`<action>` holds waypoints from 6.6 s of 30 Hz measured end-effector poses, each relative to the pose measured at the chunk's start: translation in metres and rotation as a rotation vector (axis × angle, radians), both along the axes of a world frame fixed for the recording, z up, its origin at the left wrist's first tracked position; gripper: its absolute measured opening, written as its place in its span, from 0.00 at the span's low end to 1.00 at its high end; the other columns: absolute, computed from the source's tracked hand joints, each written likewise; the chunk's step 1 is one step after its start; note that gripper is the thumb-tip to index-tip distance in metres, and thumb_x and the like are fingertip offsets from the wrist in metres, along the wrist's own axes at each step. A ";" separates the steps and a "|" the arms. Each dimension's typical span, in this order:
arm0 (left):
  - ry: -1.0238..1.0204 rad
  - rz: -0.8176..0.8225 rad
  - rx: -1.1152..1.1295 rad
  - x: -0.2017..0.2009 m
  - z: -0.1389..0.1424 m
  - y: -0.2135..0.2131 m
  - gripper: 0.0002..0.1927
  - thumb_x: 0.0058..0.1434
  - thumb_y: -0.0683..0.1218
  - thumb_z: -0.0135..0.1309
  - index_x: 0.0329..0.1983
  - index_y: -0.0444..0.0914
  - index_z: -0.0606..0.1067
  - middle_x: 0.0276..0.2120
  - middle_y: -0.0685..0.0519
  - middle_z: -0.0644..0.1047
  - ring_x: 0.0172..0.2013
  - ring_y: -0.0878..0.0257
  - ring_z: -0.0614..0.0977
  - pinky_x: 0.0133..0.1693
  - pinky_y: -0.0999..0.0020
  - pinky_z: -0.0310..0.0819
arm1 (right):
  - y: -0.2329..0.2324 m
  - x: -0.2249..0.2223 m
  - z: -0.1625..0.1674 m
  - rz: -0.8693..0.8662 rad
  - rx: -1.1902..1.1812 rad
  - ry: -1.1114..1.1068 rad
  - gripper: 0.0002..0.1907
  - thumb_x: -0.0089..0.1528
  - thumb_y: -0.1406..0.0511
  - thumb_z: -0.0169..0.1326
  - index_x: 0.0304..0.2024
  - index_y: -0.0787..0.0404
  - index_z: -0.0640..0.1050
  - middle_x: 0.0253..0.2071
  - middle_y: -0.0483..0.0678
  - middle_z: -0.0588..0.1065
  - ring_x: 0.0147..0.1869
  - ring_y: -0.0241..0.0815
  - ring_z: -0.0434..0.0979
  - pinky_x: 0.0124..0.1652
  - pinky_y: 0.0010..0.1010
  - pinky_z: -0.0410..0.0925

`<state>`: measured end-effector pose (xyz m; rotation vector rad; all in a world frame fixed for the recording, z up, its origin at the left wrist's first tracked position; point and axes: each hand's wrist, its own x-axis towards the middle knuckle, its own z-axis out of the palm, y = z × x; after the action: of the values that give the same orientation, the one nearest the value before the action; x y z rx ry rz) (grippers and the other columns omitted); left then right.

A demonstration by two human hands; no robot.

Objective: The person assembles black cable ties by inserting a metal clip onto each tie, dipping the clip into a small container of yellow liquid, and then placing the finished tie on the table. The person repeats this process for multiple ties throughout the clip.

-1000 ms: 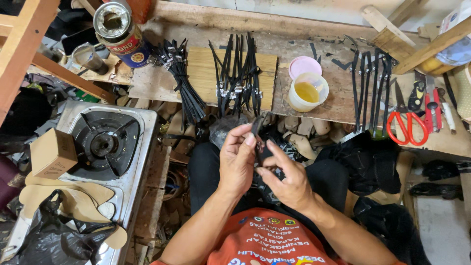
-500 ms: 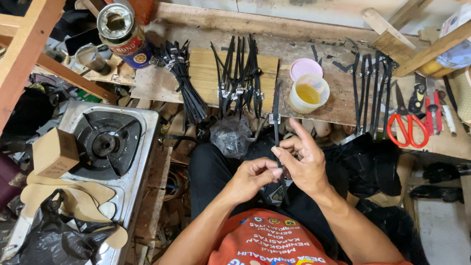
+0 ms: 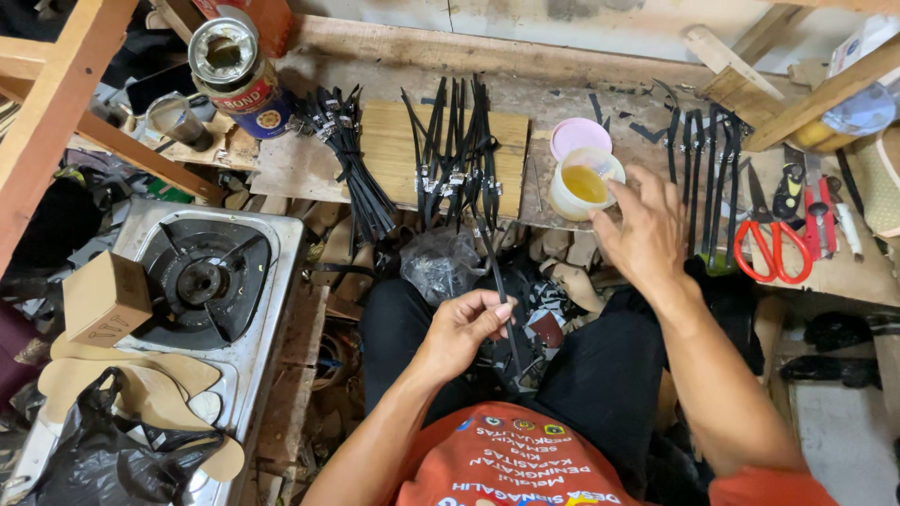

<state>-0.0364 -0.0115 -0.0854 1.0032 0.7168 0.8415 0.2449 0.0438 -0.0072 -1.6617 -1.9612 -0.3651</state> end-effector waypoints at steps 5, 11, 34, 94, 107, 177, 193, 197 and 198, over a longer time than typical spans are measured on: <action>0.000 0.018 0.011 -0.002 0.004 0.003 0.12 0.68 0.44 0.55 0.51 0.34 0.78 0.37 0.56 0.79 0.35 0.72 0.78 0.39 0.74 0.76 | 0.018 0.018 -0.014 0.025 -0.160 0.034 0.20 0.57 0.57 0.67 0.46 0.64 0.83 0.65 0.55 0.71 0.70 0.59 0.66 0.63 0.48 0.63; -0.057 0.020 -0.011 0.000 0.013 0.006 0.12 0.72 0.44 0.50 0.54 0.34 0.73 0.36 0.53 0.77 0.32 0.69 0.79 0.35 0.73 0.79 | 0.027 0.021 -0.027 0.177 -0.135 0.070 0.18 0.56 0.58 0.67 0.42 0.64 0.84 0.65 0.58 0.71 0.70 0.61 0.65 0.65 0.47 0.61; -0.121 0.195 -0.012 0.007 0.025 0.023 0.15 0.72 0.43 0.51 0.59 0.32 0.70 0.38 0.52 0.77 0.35 0.67 0.79 0.36 0.71 0.79 | -0.093 -0.090 -0.003 0.382 -0.596 0.850 0.26 0.59 0.68 0.64 0.60 0.62 0.75 0.32 0.43 0.80 0.30 0.28 0.73 0.31 0.22 0.69; -0.059 0.031 -0.030 0.008 0.041 0.022 0.17 0.70 0.38 0.50 0.61 0.33 0.69 0.37 0.54 0.75 0.33 0.69 0.79 0.35 0.72 0.80 | -0.085 -0.076 0.020 0.568 -0.055 0.250 0.23 0.50 0.76 0.61 0.48 0.56 0.82 0.46 0.48 0.76 0.41 0.48 0.78 0.39 0.37 0.72; -0.069 0.028 -0.039 0.010 0.040 0.021 0.16 0.70 0.37 0.50 0.61 0.32 0.69 0.35 0.55 0.74 0.32 0.69 0.79 0.34 0.74 0.80 | -0.084 -0.077 0.024 0.608 -0.050 0.232 0.20 0.50 0.76 0.63 0.44 0.57 0.84 0.45 0.47 0.76 0.36 0.43 0.77 0.36 0.35 0.71; 0.057 0.146 0.187 -0.014 0.040 0.017 0.14 0.73 0.52 0.47 0.41 0.36 0.75 0.29 0.57 0.77 0.31 0.71 0.77 0.36 0.75 0.74 | -0.088 -0.046 -0.007 0.265 -0.177 1.199 0.37 0.67 0.74 0.56 0.76 0.69 0.57 0.40 0.52 0.78 0.39 0.33 0.77 0.41 0.22 0.70; 0.262 0.309 0.204 -0.015 0.053 0.010 0.16 0.62 0.43 0.67 0.24 0.33 0.73 0.22 0.60 0.72 0.26 0.75 0.69 0.29 0.76 0.64 | -0.085 -0.042 -0.006 0.266 -0.181 1.177 0.35 0.67 0.73 0.56 0.75 0.69 0.59 0.40 0.54 0.78 0.37 0.34 0.76 0.39 0.24 0.72; 0.106 0.267 0.034 -0.014 0.062 0.012 0.06 0.61 0.47 0.59 0.39 0.43 0.80 0.24 0.64 0.74 0.27 0.76 0.73 0.31 0.79 0.69 | -0.085 -0.043 -0.006 0.281 -0.181 1.202 0.34 0.67 0.73 0.56 0.74 0.70 0.60 0.40 0.54 0.78 0.38 0.34 0.76 0.39 0.24 0.73; 0.143 0.264 0.139 -0.015 0.063 0.011 0.06 0.62 0.47 0.59 0.37 0.40 0.80 0.25 0.64 0.74 0.28 0.76 0.73 0.31 0.78 0.69 | -0.085 -0.043 -0.007 0.279 -0.180 1.195 0.34 0.67 0.73 0.56 0.74 0.70 0.60 0.40 0.54 0.78 0.38 0.34 0.76 0.39 0.24 0.73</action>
<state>-0.0512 0.0000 -0.0221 1.1162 0.9374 1.0669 0.2024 -0.0412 -0.0138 -1.1749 -1.2398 0.7710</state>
